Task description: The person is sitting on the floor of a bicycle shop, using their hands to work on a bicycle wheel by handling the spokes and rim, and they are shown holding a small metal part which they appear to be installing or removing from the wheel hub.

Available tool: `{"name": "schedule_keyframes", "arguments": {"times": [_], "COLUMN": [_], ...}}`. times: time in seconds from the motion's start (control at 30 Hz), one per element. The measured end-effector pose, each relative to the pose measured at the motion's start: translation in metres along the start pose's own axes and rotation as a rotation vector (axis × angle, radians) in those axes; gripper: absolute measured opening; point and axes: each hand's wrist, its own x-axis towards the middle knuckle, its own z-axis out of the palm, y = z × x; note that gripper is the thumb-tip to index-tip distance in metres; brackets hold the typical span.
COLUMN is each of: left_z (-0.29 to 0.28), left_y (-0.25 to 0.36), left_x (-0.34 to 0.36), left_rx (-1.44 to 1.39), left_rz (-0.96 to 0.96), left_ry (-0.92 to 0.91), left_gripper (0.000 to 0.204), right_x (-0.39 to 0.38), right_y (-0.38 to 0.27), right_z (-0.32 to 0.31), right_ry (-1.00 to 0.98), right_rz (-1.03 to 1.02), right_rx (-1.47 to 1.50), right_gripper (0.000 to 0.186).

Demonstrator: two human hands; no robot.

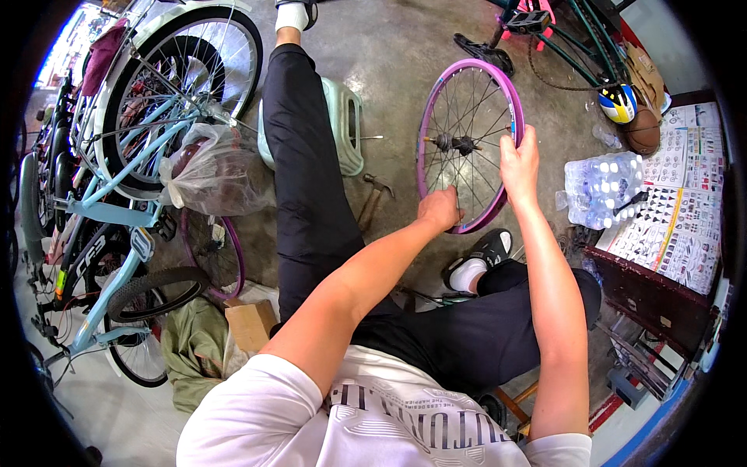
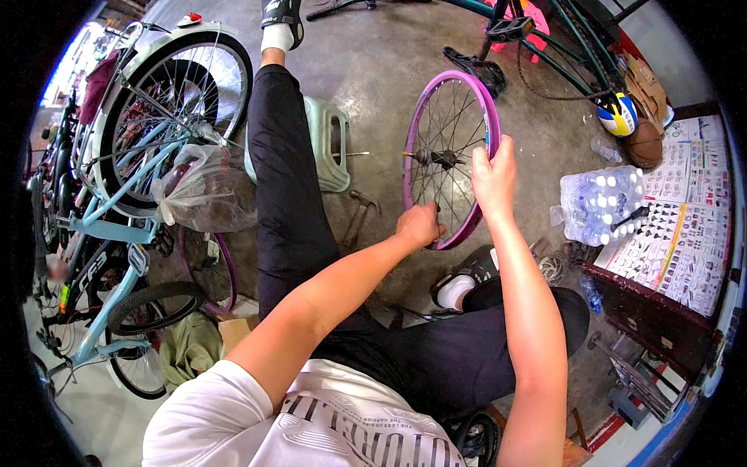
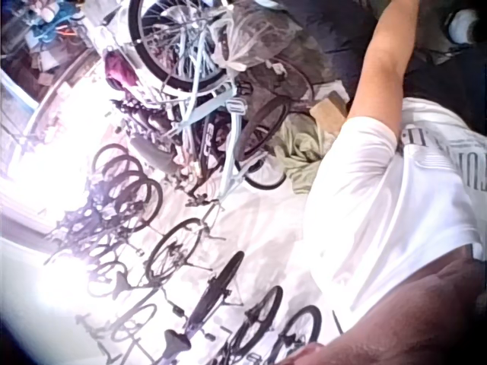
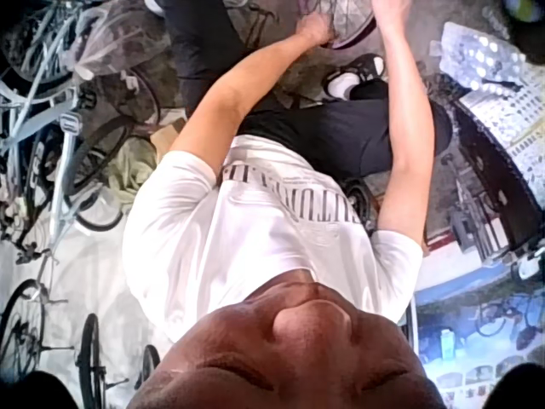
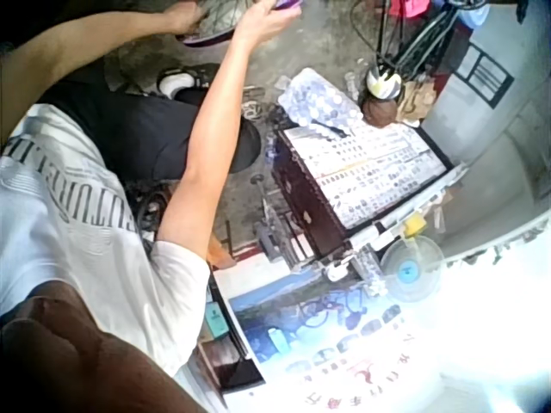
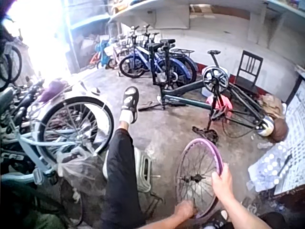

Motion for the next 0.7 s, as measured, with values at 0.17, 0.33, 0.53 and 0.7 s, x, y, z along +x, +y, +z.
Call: {"name": "schedule_keyframes", "arguments": {"times": [0.17, 0.33, 0.53, 0.7], "left_z": [0.021, -0.005, -0.01, -0.014], "left_y": [-0.034, -0.025, -0.032, -0.001], "left_x": [0.025, 0.024, 0.016, 0.002], "left_rx": [-0.731, -0.334, -0.335, 0.029], "left_rz": [0.029, 0.124, 0.048, 0.037], "left_ry": [-0.378, -0.371, -0.364, -0.128], "left_gripper": [0.051, 0.057, 0.059, 0.064], "right_x": [0.004, 0.005, 0.003, 0.002], "right_y": [0.005, 0.005, -0.003, 0.002], "right_z": [-0.003, -0.004, 0.001, 0.0], "right_ry": [-0.08, -0.084, -0.051, -0.028], "right_rz": [0.114, 0.101, 0.011, 0.028], "right_rx": [0.026, 0.016, -0.025, 0.004], "right_gripper": [0.025, 0.027, 0.028, 0.028]}}
